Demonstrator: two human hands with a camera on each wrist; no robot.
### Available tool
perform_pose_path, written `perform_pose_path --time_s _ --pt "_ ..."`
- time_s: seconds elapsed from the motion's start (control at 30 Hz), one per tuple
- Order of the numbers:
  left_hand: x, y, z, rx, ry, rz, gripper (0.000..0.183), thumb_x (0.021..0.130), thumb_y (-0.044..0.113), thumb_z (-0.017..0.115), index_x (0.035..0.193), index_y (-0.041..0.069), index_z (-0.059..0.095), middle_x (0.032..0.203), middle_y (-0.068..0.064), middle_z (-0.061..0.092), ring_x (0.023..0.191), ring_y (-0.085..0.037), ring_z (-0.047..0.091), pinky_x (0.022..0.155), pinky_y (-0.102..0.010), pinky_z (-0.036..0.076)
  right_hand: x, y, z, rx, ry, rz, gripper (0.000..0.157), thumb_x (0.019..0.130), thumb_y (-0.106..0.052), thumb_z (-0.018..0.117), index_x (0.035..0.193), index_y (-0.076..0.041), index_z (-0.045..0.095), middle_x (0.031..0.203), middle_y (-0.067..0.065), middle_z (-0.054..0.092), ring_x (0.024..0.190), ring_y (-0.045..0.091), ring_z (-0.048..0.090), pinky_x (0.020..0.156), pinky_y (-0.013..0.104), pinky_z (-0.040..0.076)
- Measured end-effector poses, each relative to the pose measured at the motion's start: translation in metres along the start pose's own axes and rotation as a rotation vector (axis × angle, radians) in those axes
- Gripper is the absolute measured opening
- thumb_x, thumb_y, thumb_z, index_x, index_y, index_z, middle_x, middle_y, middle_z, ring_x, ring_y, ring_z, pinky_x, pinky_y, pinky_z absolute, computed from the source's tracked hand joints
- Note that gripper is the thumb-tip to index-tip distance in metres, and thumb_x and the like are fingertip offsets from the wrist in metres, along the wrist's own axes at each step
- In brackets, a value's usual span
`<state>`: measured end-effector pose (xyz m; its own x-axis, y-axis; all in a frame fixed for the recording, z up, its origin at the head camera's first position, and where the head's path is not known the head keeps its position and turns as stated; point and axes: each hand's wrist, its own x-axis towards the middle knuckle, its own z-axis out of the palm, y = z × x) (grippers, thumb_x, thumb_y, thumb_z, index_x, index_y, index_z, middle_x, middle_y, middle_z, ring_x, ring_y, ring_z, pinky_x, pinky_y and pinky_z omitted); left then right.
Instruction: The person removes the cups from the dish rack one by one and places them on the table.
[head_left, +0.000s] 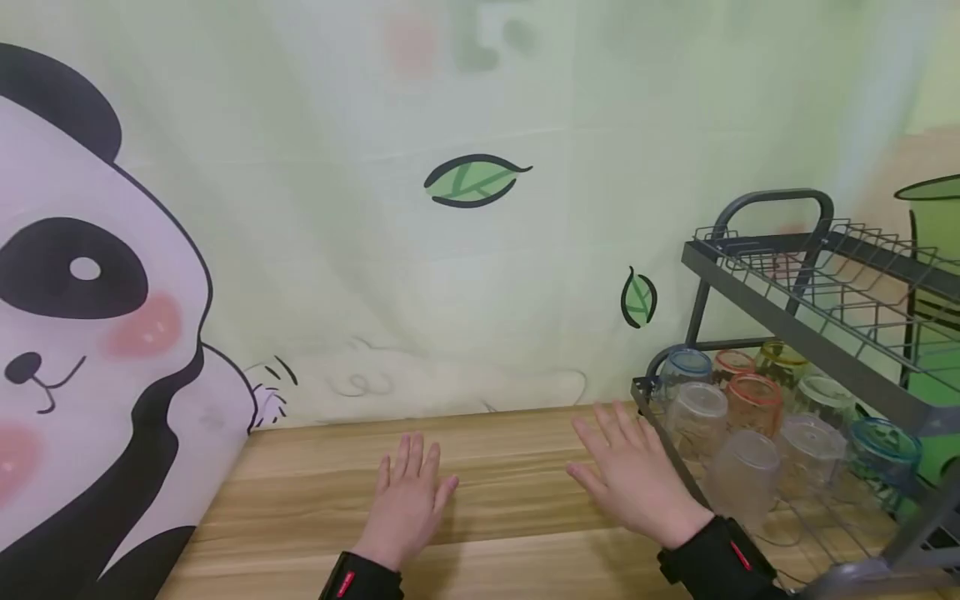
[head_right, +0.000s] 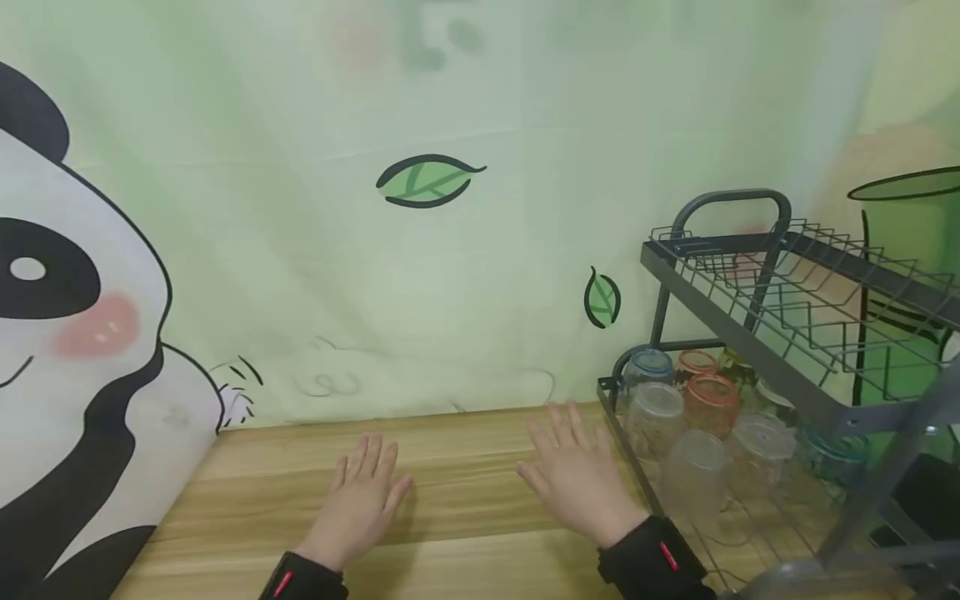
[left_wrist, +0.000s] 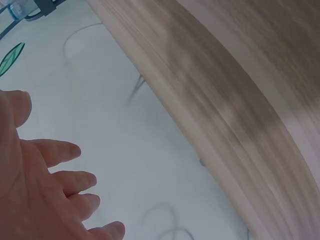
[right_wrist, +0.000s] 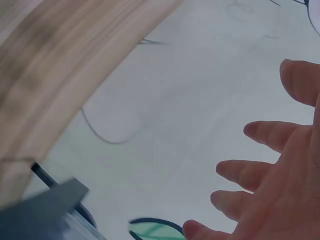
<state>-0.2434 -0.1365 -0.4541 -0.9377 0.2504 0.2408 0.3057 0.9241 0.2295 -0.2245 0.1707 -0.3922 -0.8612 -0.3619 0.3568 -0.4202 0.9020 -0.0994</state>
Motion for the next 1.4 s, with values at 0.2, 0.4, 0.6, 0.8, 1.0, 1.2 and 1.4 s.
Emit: perform_pose_path --time_s 0.2,0.4,0.6,0.8,1.0,1.2,1.4 --pt "-0.002 0.001 -0.001 0.015 0.03 0.011 0.063 0.104 0.045 0.038 0.145 -0.002 0.041 0.155 -0.026 0.025 0.145 -0.04 0.015 0.112 -0.063 0.008 -0.009 0.001 -0.027 -0.032 -0.022 -0.019 0.057 0.097 -0.043 0.059 0.144 -0.013 0.05 0.15 0.022 0.037 0.141 0.044 0.023 0.103 0.07 0.024" --pt "-0.003 -0.001 -0.001 0.035 0.046 0.012 0.06 0.104 0.042 0.042 0.144 -0.002 0.044 0.154 -0.026 0.027 0.144 -0.041 0.018 0.112 -0.065 0.007 -0.02 0.008 -0.05 -0.097 -0.024 -0.011 0.054 0.094 -0.041 0.064 0.14 -0.015 0.055 0.15 0.021 0.038 0.139 0.046 0.027 0.098 0.074 0.025" --pt "-0.005 -0.005 -0.001 0.062 0.058 -0.01 0.058 0.103 0.042 0.045 0.142 -0.001 0.047 0.153 -0.026 0.03 0.144 -0.041 0.019 0.111 -0.066 0.006 -0.026 0.019 -0.064 -0.142 -0.008 0.1 0.056 0.092 -0.037 0.067 0.141 -0.012 0.053 0.147 0.025 0.04 0.135 0.051 0.029 0.094 0.078 0.022" --pt "-0.006 -0.004 -0.001 0.072 0.071 0.005 0.057 0.103 0.041 0.046 0.141 -0.002 0.048 0.151 -0.026 0.033 0.143 -0.042 0.021 0.111 -0.065 0.009 -0.035 0.034 -0.07 -0.148 -0.006 0.241 0.057 0.092 -0.035 0.067 0.14 -0.009 0.051 0.143 0.03 0.038 0.132 0.056 0.025 0.092 0.081 0.012" --pt "-0.007 -0.003 -0.003 0.06 0.085 0.011 0.056 0.102 0.039 0.049 0.14 -0.002 0.049 0.15 -0.027 0.034 0.142 -0.043 0.022 0.111 -0.065 0.01 -0.042 0.057 -0.076 -0.14 -0.031 0.321 0.06 0.09 -0.033 0.07 0.139 -0.005 0.05 0.138 0.035 0.036 0.125 0.059 0.028 0.079 0.08 0.027" --pt "-0.004 -0.002 0.0 0.064 0.067 0.011 0.056 0.102 0.04 0.048 0.141 -0.001 0.048 0.151 -0.026 0.033 0.143 -0.042 0.021 0.112 -0.064 0.011 -0.048 0.077 -0.078 -0.11 -0.121 0.37 0.067 0.09 -0.034 0.07 0.141 0.0 0.044 0.135 0.038 0.034 0.117 0.062 0.033 0.068 0.073 0.037" --pt "-0.005 -0.001 0.003 0.065 0.06 0.0 0.053 0.102 0.037 0.051 0.139 -0.001 0.05 0.149 -0.027 0.036 0.142 -0.042 0.022 0.111 -0.065 0.011 -0.047 0.09 -0.078 -0.061 -0.188 0.406 0.071 0.091 -0.042 0.068 0.139 0.004 0.043 0.129 0.039 0.038 0.112 0.062 0.037 0.07 0.073 0.036"
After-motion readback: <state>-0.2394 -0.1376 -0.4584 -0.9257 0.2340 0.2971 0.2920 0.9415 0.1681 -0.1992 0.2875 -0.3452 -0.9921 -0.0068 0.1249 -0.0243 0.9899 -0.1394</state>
